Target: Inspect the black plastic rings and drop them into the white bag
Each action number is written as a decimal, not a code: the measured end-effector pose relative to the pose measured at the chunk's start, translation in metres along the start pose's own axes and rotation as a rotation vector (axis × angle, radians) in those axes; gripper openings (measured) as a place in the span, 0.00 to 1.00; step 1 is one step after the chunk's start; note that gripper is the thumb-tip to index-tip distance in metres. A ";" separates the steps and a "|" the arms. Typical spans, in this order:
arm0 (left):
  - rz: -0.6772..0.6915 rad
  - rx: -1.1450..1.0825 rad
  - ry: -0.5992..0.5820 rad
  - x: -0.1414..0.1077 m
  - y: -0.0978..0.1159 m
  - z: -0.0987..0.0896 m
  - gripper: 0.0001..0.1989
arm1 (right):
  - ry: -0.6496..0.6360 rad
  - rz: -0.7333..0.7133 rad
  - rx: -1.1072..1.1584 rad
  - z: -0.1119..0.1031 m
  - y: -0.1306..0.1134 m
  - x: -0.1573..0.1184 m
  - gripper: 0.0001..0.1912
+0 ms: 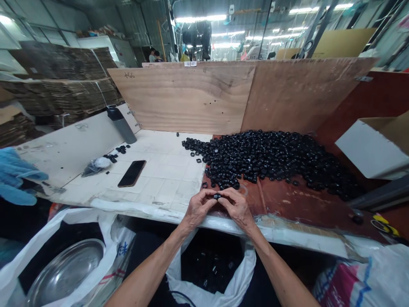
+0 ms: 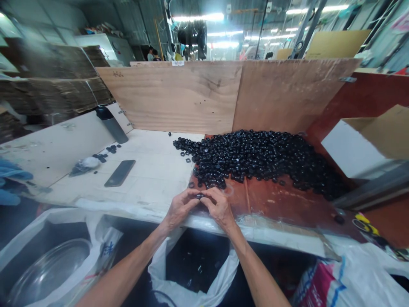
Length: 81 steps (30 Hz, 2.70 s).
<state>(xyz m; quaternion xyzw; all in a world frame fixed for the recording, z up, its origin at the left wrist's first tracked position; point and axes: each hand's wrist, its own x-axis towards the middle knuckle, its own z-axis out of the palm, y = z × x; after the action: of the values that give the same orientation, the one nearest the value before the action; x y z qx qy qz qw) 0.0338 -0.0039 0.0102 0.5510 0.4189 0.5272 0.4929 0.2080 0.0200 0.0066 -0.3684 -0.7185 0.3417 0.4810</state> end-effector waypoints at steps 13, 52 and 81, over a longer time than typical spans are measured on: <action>0.063 0.105 -0.038 -0.003 -0.001 -0.003 0.09 | 0.018 0.140 0.092 0.010 0.022 -0.004 0.14; 0.160 0.185 -0.007 0.004 -0.012 -0.005 0.10 | 0.124 -0.146 -0.212 0.016 0.022 -0.002 0.20; 0.008 -0.009 0.020 0.002 -0.006 -0.002 0.13 | 0.028 -0.076 -0.152 0.006 -0.002 -0.003 0.06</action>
<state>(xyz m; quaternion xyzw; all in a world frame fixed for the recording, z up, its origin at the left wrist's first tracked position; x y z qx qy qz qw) 0.0320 -0.0012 0.0049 0.5452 0.4193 0.5365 0.4890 0.2026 0.0153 0.0049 -0.3811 -0.7488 0.2626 0.4744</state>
